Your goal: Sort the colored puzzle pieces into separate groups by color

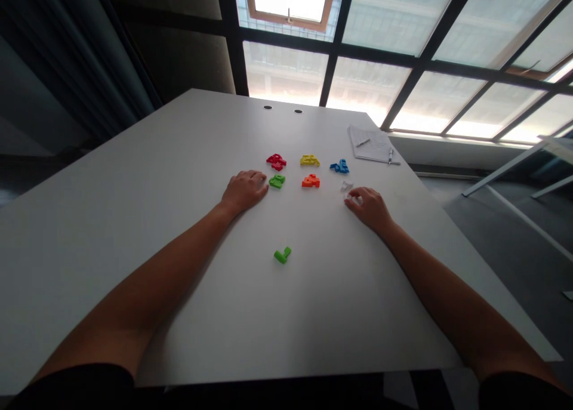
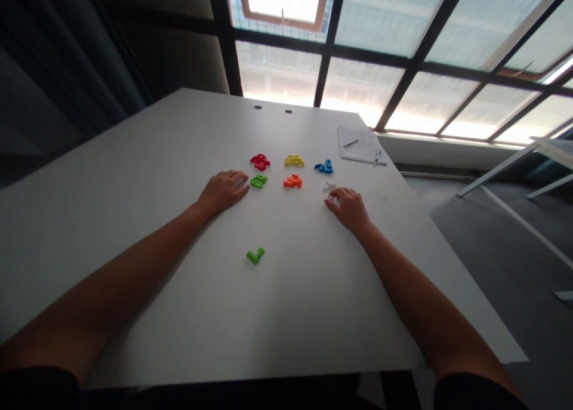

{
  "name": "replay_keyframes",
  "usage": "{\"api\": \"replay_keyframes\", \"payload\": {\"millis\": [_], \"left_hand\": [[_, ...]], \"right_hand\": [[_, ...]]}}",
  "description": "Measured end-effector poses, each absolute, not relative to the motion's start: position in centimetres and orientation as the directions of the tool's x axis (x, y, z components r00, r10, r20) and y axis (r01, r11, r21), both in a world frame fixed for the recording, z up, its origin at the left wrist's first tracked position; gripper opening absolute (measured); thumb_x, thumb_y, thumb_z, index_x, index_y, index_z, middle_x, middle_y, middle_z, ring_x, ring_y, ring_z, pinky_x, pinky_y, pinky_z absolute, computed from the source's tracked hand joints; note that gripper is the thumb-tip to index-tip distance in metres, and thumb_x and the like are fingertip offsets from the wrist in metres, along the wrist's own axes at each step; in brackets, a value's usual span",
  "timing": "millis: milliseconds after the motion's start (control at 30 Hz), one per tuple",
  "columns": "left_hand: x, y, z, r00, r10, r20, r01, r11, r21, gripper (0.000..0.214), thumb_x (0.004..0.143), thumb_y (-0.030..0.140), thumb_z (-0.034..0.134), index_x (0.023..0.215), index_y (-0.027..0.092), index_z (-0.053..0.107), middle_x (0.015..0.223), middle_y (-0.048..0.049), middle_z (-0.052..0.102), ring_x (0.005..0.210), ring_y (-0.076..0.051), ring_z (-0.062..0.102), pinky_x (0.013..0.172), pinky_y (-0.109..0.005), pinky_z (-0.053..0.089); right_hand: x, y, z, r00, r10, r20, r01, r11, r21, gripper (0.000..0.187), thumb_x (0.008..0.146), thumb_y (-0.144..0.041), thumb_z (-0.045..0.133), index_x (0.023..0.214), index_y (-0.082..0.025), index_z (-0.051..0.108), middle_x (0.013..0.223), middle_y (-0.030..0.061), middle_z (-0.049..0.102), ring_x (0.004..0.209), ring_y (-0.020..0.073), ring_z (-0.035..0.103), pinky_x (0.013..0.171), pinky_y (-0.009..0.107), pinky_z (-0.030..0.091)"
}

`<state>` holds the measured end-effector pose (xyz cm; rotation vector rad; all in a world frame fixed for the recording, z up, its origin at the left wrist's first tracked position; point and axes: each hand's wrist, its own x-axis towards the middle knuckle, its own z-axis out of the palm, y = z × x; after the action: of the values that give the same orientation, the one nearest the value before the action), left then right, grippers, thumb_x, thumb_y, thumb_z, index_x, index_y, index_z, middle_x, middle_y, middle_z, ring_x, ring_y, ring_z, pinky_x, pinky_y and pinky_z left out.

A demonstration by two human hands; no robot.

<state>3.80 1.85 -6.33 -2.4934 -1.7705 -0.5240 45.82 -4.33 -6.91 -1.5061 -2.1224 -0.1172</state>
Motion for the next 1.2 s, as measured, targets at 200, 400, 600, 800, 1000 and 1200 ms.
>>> {"api": "replay_keyframes", "payload": {"millis": [200,400,600,800,1000,1200], "left_hand": [[3.8,1.9,-6.4,0.298,0.904,0.306,0.922,-0.356,0.155,0.039,0.101,0.044,0.052,0.131,0.024,0.069,0.141,-0.0102,0.069,0.126,-0.033,0.061,0.105,-0.048,0.047],[3.8,1.9,-6.3,0.296,0.907,0.300,0.924,-0.352,0.152,0.039,0.101,0.044,0.053,0.130,0.024,0.069,0.141,-0.0105,0.069,0.126,-0.033,0.061,0.106,-0.048,0.047],[3.9,1.9,-6.2,0.292,0.911,0.293,0.925,-0.346,0.155,0.040,0.101,0.044,0.053,0.131,0.024,0.069,0.140,-0.0105,0.069,0.126,-0.033,0.061,0.106,-0.047,0.046],[3.9,1.9,-6.2,0.287,0.911,0.297,0.923,-0.346,0.170,0.039,0.100,0.044,0.054,0.130,0.025,0.070,0.140,-0.0111,0.069,0.126,-0.034,0.060,0.106,-0.049,0.047],[3.9,1.8,-6.2,0.290,0.907,0.307,0.923,-0.349,0.161,0.038,0.100,0.043,0.054,0.129,0.024,0.070,0.137,-0.0126,0.070,0.124,-0.034,0.061,0.104,-0.049,0.047],[3.9,1.8,-6.1,0.287,0.908,0.304,0.929,-0.342,0.143,0.039,0.100,0.044,0.053,0.129,0.023,0.070,0.138,-0.0116,0.070,0.124,-0.033,0.061,0.103,-0.048,0.047]], "right_hand": [[45.9,-4.0,-7.4,-0.194,0.878,0.437,0.928,0.309,-0.209,0.033,0.099,-0.045,0.062,0.108,-0.017,0.078,0.105,0.0153,0.078,0.099,0.0320,0.069,0.094,0.043,0.050],[46.1,-3.9,-7.7,-0.113,0.853,0.509,0.911,0.293,-0.289,0.034,0.096,-0.045,0.065,0.114,-0.017,0.074,0.106,0.0134,0.078,0.099,0.0308,0.070,0.096,0.044,0.051],[45.8,-4.1,-7.6,-0.172,0.836,0.521,0.902,0.346,-0.258,0.023,0.091,-0.033,0.065,0.107,-0.019,0.075,0.106,0.0135,0.076,0.098,0.0299,0.069,0.094,0.044,0.052],[46.0,-3.5,-7.7,-0.139,0.835,0.532,0.903,0.327,-0.277,0.026,0.096,-0.033,0.062,0.109,-0.017,0.078,0.105,0.0140,0.077,0.089,0.0272,0.070,0.091,0.041,0.055],[46.0,-3.2,-7.8,-0.161,0.839,0.520,0.895,0.346,-0.281,0.032,0.096,-0.032,0.062,0.119,-0.018,0.079,0.114,0.0142,0.077,0.096,0.0276,0.071,0.096,0.042,0.056],[45.8,-3.4,-7.7,-0.163,0.840,0.518,0.902,0.339,-0.266,0.038,0.095,-0.030,0.062,0.128,-0.018,0.075,0.118,0.0145,0.077,0.094,0.0279,0.071,0.095,0.043,0.056]]}}
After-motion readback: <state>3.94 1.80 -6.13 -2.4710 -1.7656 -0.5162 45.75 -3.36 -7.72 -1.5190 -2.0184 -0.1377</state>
